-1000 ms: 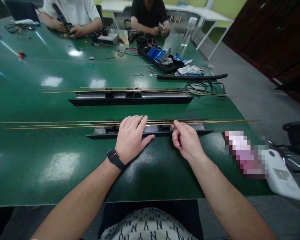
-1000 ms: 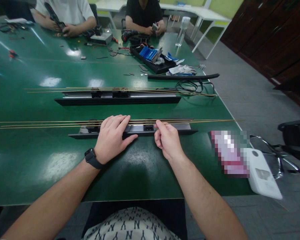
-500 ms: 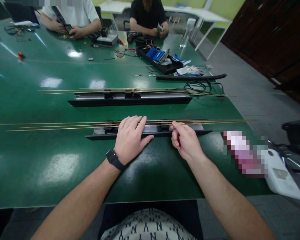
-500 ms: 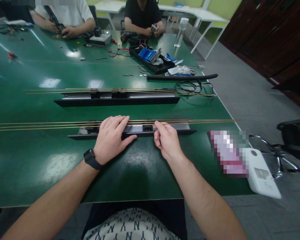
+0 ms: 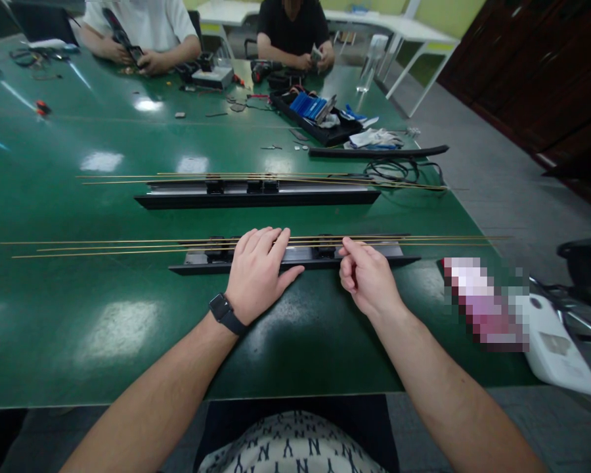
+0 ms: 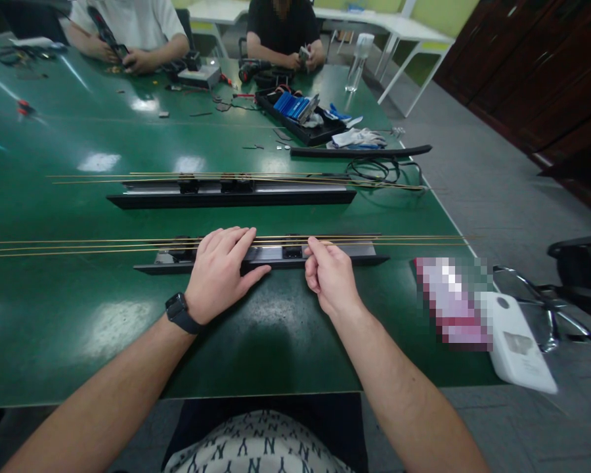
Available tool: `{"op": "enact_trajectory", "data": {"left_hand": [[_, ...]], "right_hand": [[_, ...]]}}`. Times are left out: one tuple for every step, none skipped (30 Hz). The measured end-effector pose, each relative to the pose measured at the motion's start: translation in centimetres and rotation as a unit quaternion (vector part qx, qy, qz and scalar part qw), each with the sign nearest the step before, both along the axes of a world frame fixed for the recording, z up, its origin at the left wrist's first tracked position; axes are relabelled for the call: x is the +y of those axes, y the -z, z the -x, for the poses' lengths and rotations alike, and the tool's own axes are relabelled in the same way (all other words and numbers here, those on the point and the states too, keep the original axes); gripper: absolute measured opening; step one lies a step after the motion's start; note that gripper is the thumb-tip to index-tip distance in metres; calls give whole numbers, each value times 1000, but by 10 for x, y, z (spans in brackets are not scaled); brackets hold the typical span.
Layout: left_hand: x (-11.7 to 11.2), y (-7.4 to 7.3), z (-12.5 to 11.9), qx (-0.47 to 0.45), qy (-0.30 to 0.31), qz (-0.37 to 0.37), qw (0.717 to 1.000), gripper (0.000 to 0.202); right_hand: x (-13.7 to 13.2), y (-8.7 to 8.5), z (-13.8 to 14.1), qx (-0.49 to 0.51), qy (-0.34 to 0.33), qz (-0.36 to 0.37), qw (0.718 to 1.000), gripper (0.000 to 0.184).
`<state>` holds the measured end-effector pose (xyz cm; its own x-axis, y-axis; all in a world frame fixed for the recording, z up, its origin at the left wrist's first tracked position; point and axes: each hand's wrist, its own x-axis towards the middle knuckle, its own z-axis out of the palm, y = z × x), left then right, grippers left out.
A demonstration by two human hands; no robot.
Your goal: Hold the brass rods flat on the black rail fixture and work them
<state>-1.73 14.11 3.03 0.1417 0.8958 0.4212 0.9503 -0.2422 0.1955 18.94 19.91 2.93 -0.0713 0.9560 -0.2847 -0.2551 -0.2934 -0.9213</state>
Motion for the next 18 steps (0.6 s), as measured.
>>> {"op": "enact_trajectory", "data": {"left_hand": [[0,0,0,1,-1,1,1000,61],[0,0,0,2,-1,1,1000,61],[0,0,0,3,-1,2,1000,61],[0,0,0,4,-1,3,1000,61],[0,0,0,3,-1,2,1000,61],[0,0,-1,2,-1,1,1000,62],[0,0,-1,0,-1,1,1000,62],[0,0,-1,-1,-2,0,1000,62],[0,0,-1,-2,-1,-1,1000,62],[0,0,-1,-2,-1,-1,1000,61],[0,0,-1,-1,-1,-1,1000,61],[0,0,-1,-1,0,-1,1000,61],[0,0,-1,-1,-1,0,1000,61],[0,0,-1,0,-1,1,1000,61],[0,0,-1,0,-2,1,1000,61],[0,0,-1,1,-2,2,1000,61],[0,0,-1,2,-2,1,1000,61],[0,0,-1,3,-3,1,1000,61]], "right_hand": [[0,0,0,-2,-1,0,1000,32],[0,0,0,-5,-2,0,1000,32],[0,-1,0,-9,-4,0,1000,32],[0,-1,0,-13,-5,0,1000,33],[0,-1,0,-17,-6,-1,1000,33],[0,-2,0,-20,-8,-2,1000,34],[0,-2,0,-21,-11,-3,1000,34],[0,-2,0,-22,-15,-4,1000,34],[0,-2,-1,-23,-18,-4,1000,34],[1,-1,-1,-23,-21,-6,1000,33],[1,0,-1,-23,-24,-8,999,32],[1,0,-2,-22,-26,-9,999,32],[1,1,-2,-22,-28,-10,999,31],[2,2,-2,-21,-30,-10,999,30],[2,2,-3,-20,-33,-9,999,30],[2,2,-3,-18,-34,-7,999,30],[1,1,-3,-16,-35,-5,999,30],[1,1,-2,-14,-35,-3,999,30]]}}
